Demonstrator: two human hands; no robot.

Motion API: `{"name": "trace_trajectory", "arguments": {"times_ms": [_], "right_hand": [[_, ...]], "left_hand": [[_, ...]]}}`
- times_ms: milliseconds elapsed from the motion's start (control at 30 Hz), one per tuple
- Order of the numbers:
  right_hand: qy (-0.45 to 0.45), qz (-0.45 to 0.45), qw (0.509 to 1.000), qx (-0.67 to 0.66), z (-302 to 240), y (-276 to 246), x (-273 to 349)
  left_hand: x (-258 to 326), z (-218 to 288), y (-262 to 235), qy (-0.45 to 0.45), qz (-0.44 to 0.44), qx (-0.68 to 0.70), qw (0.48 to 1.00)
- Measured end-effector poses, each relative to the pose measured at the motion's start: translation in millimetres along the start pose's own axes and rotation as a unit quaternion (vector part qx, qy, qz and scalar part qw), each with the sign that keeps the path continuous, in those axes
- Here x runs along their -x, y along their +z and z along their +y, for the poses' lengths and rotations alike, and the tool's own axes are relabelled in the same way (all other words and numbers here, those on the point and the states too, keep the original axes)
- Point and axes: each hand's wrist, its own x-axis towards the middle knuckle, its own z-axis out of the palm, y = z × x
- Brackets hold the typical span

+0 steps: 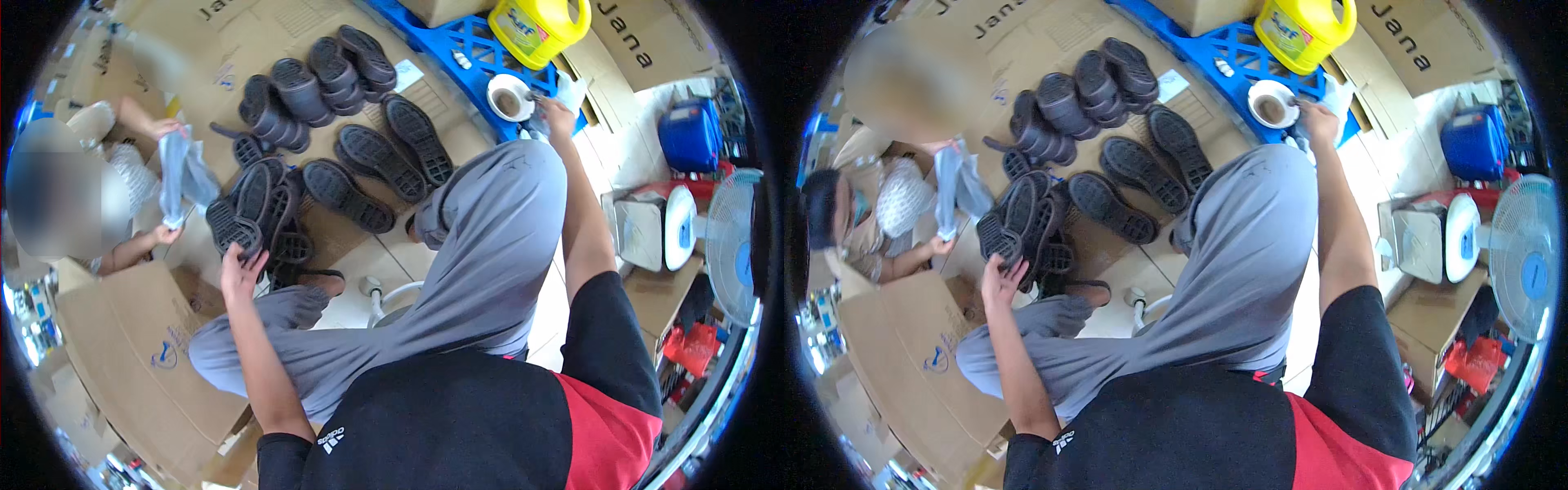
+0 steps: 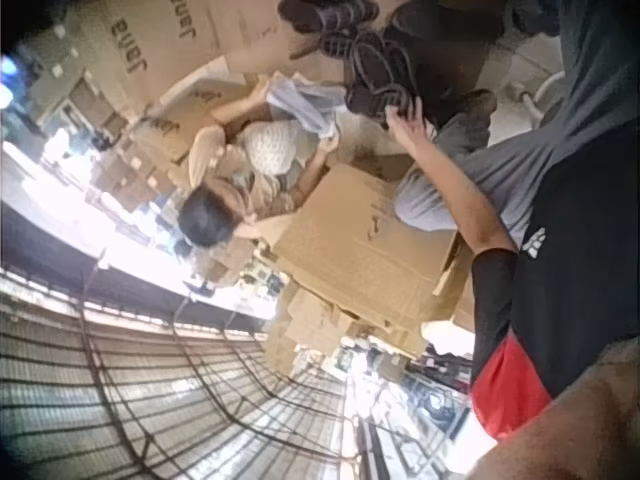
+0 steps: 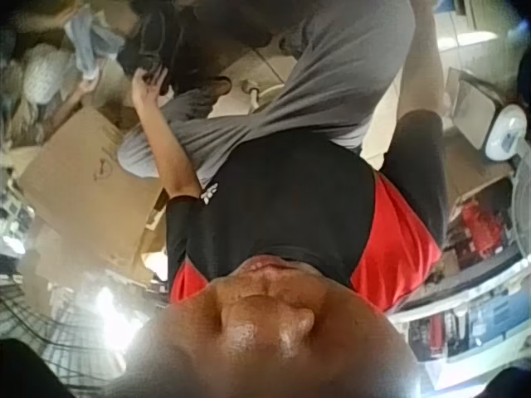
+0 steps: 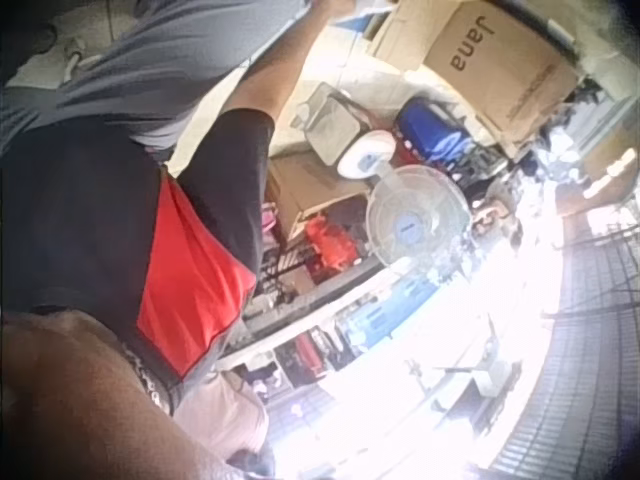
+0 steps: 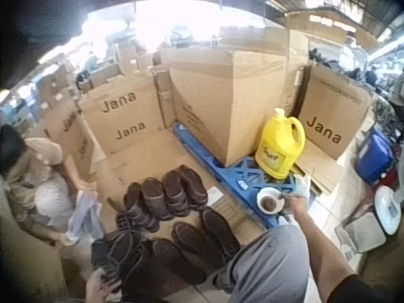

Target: The recorder uses a small brush to apply a liquid adhesive/cleaning solution to specific areas on the bottom of rubber shoe soles.

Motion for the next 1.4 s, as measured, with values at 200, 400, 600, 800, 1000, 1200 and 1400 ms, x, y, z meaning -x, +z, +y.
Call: {"name": "trace_trajectory", "arguments": {"times_ms": [200,400,600,800,1000,1200,1400], "right_hand": [[0.112,-0.174,0.952,-0.226,-8,-52,-1],[0.034,-0.197,0.907,-0.371,-51,-107,42],[0.001,-0.281,0.839,-0.466,-114,-132,150],[0.043,-0.427,0.76,-0.487,-134,-117,271],[0.157,-0.59,0.71,-0.351,-146,-56,401],[0.02,-0.57,0.76,-0.313,-169,-16,464],[0.036,-0.512,0.787,-0.343,-174,-6,462]], "left_hand": [[150,68,-60,0.557,0.095,-0.33,0.756],[260,123,-54,0.527,-0.002,-0.195,0.827],[216,48,5,0.11,-0.249,-0.128,0.954],[250,-64,-28,-0.057,-0.397,0.153,0.903],[231,-71,-44,-0.11,-0.451,0.145,0.874],[224,-61,-9,0.046,-0.387,0.032,0.92],[223,-67,5,0.044,-0.423,0.031,0.904]]}}
